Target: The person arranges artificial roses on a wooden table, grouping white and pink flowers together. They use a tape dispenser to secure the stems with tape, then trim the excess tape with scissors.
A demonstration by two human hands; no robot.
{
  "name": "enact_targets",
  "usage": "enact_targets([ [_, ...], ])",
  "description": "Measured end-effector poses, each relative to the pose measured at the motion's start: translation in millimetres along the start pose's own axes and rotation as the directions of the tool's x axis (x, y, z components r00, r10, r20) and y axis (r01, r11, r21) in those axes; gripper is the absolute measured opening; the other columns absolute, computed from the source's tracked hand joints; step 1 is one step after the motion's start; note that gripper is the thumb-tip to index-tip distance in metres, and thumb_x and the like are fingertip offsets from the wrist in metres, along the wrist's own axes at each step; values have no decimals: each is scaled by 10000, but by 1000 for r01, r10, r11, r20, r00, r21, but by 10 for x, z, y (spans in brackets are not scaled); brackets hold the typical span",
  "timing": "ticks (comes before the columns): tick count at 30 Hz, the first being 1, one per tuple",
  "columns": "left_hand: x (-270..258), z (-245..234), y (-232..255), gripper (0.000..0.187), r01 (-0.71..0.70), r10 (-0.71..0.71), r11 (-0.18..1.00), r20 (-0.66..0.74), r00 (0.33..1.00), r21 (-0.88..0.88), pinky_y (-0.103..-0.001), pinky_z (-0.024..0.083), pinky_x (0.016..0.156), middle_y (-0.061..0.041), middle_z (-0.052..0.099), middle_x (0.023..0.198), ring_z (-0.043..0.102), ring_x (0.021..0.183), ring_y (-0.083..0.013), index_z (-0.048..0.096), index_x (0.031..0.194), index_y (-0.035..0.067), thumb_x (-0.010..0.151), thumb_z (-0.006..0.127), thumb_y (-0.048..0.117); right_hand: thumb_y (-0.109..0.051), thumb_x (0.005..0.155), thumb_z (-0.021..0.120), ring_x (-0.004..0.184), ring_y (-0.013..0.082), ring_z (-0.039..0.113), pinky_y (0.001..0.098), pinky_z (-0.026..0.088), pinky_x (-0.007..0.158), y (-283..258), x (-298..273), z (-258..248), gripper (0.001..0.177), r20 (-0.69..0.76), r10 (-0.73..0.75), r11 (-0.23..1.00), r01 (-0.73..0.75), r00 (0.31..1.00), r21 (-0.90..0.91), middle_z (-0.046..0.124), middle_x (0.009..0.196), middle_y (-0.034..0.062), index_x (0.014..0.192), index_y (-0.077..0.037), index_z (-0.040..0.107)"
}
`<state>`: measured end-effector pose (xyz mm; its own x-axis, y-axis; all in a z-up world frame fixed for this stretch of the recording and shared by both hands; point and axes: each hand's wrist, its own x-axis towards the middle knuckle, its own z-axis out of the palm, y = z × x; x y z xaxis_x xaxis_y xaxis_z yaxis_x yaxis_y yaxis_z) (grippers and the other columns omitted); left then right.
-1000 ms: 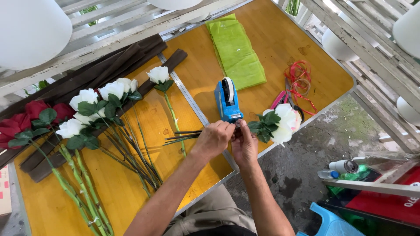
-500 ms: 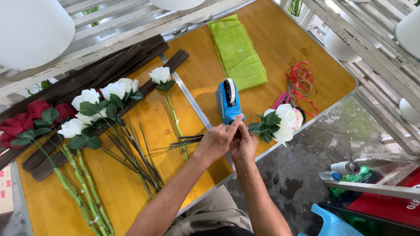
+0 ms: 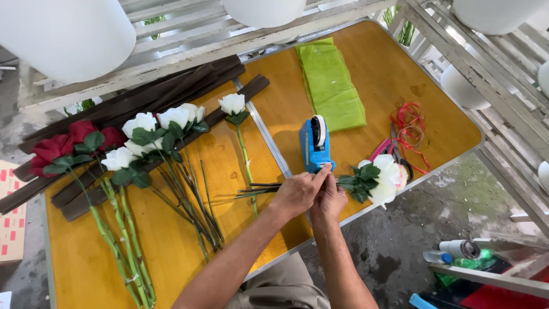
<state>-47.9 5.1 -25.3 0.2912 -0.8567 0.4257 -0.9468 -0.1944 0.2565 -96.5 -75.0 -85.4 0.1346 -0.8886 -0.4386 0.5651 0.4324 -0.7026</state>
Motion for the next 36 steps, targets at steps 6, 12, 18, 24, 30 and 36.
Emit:
enact_targets([
  [6,-98,-318,173,724,-2,-2,990,-33,999,-140,-431,620,705,-148,693,795,719,743,-313,306,1614,92,926,494,-31,-10,850,842,499,166,653,259,562,462,-181,-230,-80,294,114,-29,999,25,993,39,633,650,130,781,-45,558],
  [12,-242,-1078,296,568,109,-144,926,-70,987,-362,-472,618,705,-178,704,846,728,750,-363,399,1546,158,1013,580,81,-295,1035,672,839,210,714,255,603,751,-665,-965,150,295,495,-68,995,20,866,102,708,927,165,996,-2,666],
  [18,-440,-1637,289,362,160,-236,891,-133,963,-425,-413,633,746,-155,744,896,756,825,-361,582,1393,175,1033,577,138,-545,1079,448,986,195,676,302,571,919,-359,-917,-8,494,700,-2,999,-23,714,26,669,982,52,1003,-97,643],
  [24,-679,-2109,221,273,223,-427,724,-171,888,-653,-303,598,589,-127,687,710,681,630,-207,694,1279,107,1025,594,121,-493,1097,425,1001,179,673,313,540,922,-265,-1279,166,483,742,156,984,-167,652,-60,718,1044,59,1074,-75,666],
  [30,-1010,-1990,54,275,120,-629,375,-157,761,-919,-258,504,542,-137,698,695,556,601,-119,680,1269,-27,1025,616,83,-610,1038,399,981,214,692,344,567,899,-184,-1677,451,711,899,141,990,-36,416,-138,731,1088,166,1202,12,702],
  [36,-1266,-2185,114,309,51,-802,-6,35,597,-999,-242,343,494,-84,597,687,426,525,-110,667,1261,-40,987,649,103,-301,1043,623,1079,273,694,356,591,946,-266,-2025,629,439,948,203,979,-36,245,-201,711,1189,192,1232,93,658],
])
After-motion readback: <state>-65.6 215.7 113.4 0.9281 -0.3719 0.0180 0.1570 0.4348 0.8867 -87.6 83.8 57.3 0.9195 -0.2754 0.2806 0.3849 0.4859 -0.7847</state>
